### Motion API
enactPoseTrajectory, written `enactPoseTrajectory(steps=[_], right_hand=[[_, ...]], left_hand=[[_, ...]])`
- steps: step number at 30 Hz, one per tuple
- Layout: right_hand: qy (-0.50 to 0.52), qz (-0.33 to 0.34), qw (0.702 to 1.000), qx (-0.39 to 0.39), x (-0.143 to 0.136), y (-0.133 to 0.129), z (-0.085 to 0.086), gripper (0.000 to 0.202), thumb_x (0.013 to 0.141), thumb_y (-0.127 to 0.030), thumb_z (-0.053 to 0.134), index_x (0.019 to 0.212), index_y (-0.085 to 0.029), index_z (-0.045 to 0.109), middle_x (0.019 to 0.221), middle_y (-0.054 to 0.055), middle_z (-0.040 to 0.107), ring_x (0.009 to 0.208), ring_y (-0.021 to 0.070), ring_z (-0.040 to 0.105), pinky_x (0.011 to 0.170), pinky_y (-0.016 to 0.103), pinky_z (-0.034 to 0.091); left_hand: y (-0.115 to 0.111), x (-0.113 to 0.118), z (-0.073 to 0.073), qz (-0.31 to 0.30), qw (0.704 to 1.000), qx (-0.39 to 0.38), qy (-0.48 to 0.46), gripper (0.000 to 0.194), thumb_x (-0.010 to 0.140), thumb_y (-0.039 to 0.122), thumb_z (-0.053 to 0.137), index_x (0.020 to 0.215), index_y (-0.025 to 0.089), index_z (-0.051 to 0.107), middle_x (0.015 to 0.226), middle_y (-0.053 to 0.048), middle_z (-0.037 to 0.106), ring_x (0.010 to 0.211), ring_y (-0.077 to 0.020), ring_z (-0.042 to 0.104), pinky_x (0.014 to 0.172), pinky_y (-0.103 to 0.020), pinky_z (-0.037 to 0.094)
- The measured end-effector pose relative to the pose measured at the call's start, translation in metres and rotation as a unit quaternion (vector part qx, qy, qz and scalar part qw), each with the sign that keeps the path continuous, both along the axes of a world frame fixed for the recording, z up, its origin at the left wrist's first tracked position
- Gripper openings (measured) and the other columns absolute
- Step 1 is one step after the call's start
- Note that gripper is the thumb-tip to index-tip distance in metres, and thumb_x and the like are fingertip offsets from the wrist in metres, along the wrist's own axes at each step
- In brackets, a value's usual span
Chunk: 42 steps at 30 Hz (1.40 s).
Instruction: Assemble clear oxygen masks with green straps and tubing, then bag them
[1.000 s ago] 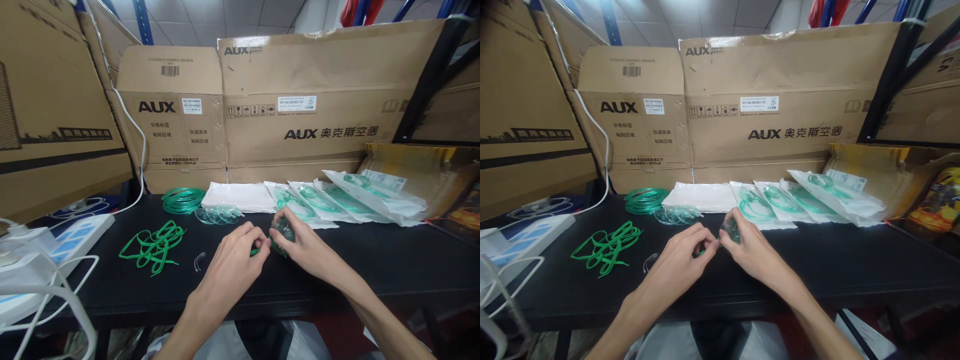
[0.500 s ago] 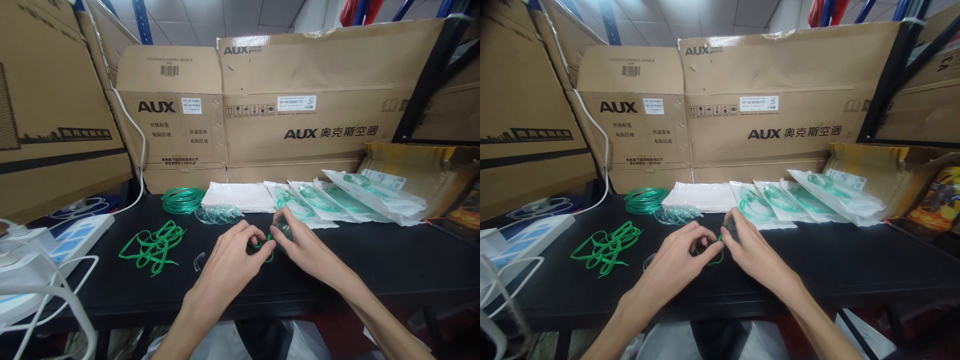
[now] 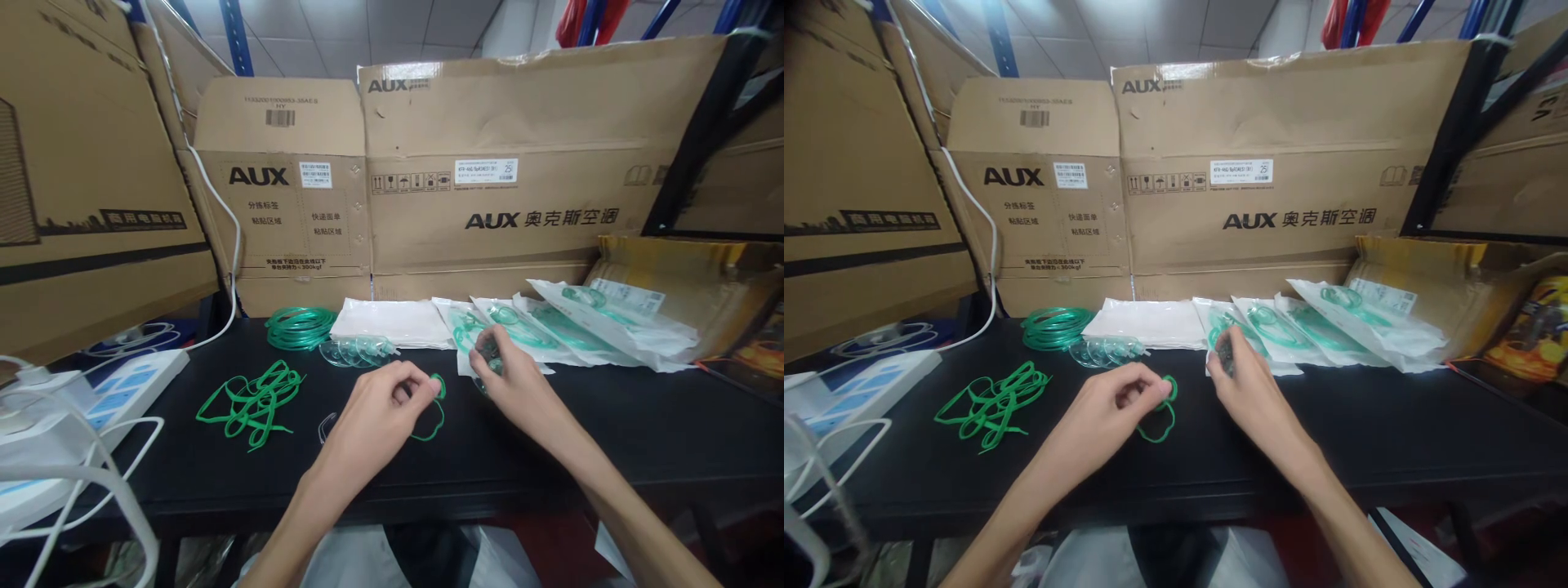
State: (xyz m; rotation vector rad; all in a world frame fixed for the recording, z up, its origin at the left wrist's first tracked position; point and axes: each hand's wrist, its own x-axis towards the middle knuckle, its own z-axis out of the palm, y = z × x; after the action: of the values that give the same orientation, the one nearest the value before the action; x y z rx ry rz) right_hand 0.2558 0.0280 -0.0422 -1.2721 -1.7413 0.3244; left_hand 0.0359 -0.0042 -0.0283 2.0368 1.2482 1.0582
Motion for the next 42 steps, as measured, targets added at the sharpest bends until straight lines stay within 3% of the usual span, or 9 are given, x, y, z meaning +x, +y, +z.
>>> enactPoseTrajectory(steps=[5,10,17,23,28,32,34,37,42], right_hand=[[0.186,0.252,0.927,-0.205,-0.006,-0.028,0.023,0.024,0.098,-0.046,0.060,0.098,-0.023,0.054,0.088,0.004,0.068,0.075,0.0181,0.060,0.066,0.031,0.046],[0.223,0.375,0.852,-0.290,-0.027,-0.039,0.023,0.021,0.095,-0.036,0.068,0.099,-0.020,0.056,0.087,0.006,0.073,0.073,0.0156,0.060,0.065,0.028,0.046],[0.197,0.319,0.895,-0.242,-0.009,-0.032,0.026,0.026,0.095,-0.042,0.070,0.100,-0.016,0.066,0.085,0.006,0.070,0.077,0.0162,0.061,0.064,0.027,0.045],[0.176,0.300,0.913,-0.211,0.008,-0.038,0.039,0.024,0.094,-0.041,0.071,0.102,-0.018,0.069,0.086,0.005,0.070,0.079,0.0158,0.063,0.066,0.026,0.047],[0.136,0.311,0.915,-0.217,0.004,-0.038,0.039,0.024,0.094,-0.039,0.072,0.104,-0.018,0.071,0.089,0.005,0.073,0.081,0.0172,0.066,0.068,0.027,0.048],[0.128,0.325,0.909,-0.229,0.003,-0.039,0.038,0.023,0.095,-0.036,0.071,0.110,-0.019,0.072,0.091,0.005,0.074,0.086,0.0173,0.066,0.074,0.028,0.050],[0.121,0.325,0.908,-0.237,0.004,-0.042,0.040,0.026,0.094,-0.037,0.072,0.114,-0.019,0.072,0.091,0.005,0.074,0.085,0.0160,0.065,0.075,0.027,0.050],[0.120,0.323,0.903,-0.255,0.006,-0.046,0.042,0.030,0.093,-0.039,0.074,0.116,-0.019,0.073,0.089,0.004,0.073,0.078,0.0134,0.064,0.068,0.023,0.048],[0.137,0.348,0.881,-0.288,0.008,-0.046,0.043,0.030,0.091,-0.040,0.075,0.111,-0.018,0.073,0.093,0.005,0.070,0.069,0.0114,0.060,0.055,0.021,0.042]], left_hand=[[0.016,-0.010,-0.001,-0.008,0.983,-0.077,-0.169,0.039,0.092,0.056,0.066,0.093,0.017,0.068,0.082,-0.002,0.073,0.060,-0.0110,0.056,0.055,-0.023,0.040],[0.017,-0.010,0.004,-0.032,0.964,-0.082,-0.252,0.036,0.090,0.050,0.072,0.093,0.014,0.069,0.088,-0.005,0.075,0.061,-0.0094,0.057,0.055,-0.021,0.040],[0.019,-0.036,0.015,0.064,0.960,-0.034,-0.272,0.038,0.091,0.052,0.069,0.092,0.015,0.070,0.084,-0.003,0.070,0.062,-0.0100,0.053,0.056,-0.023,0.038],[0.025,-0.046,0.008,0.209,0.976,0.035,-0.051,0.040,0.090,0.049,0.068,0.119,0.021,0.068,0.106,-0.004,0.070,0.072,-0.0152,0.059,0.071,-0.031,0.044],[0.002,-0.020,0.008,0.015,0.997,0.077,-0.006,0.046,0.094,0.035,0.065,0.139,0.033,0.057,0.131,-0.001,0.062,0.079,-0.0122,0.061,0.073,-0.026,0.049],[-0.012,0.001,0.006,-0.118,0.993,0.012,0.004,0.043,0.092,0.032,0.067,0.135,0.031,0.063,0.108,0.002,0.070,0.070,-0.0107,0.058,0.065,-0.022,0.047],[-0.012,0.005,0.004,-0.134,0.991,-0.015,0.016,0.023,0.096,0.035,0.062,0.114,0.025,0.073,0.085,0.003,0.070,0.067,-0.0114,0.055,0.063,-0.021,0.043],[-0.007,0.002,0.004,-0.131,0.990,-0.047,0.038,0.034,0.100,0.043,0.056,0.087,0.020,0.077,0.068,0.003,0.065,0.064,-0.0119,0.054,0.062,-0.021,0.039],[-0.003,-0.010,0.009,-0.142,0.987,-0.054,0.053,0.031,0.096,0.039,0.059,0.083,0.021,0.081,0.069,0.003,0.069,0.065,-0.0128,0.056,0.062,-0.020,0.040]])
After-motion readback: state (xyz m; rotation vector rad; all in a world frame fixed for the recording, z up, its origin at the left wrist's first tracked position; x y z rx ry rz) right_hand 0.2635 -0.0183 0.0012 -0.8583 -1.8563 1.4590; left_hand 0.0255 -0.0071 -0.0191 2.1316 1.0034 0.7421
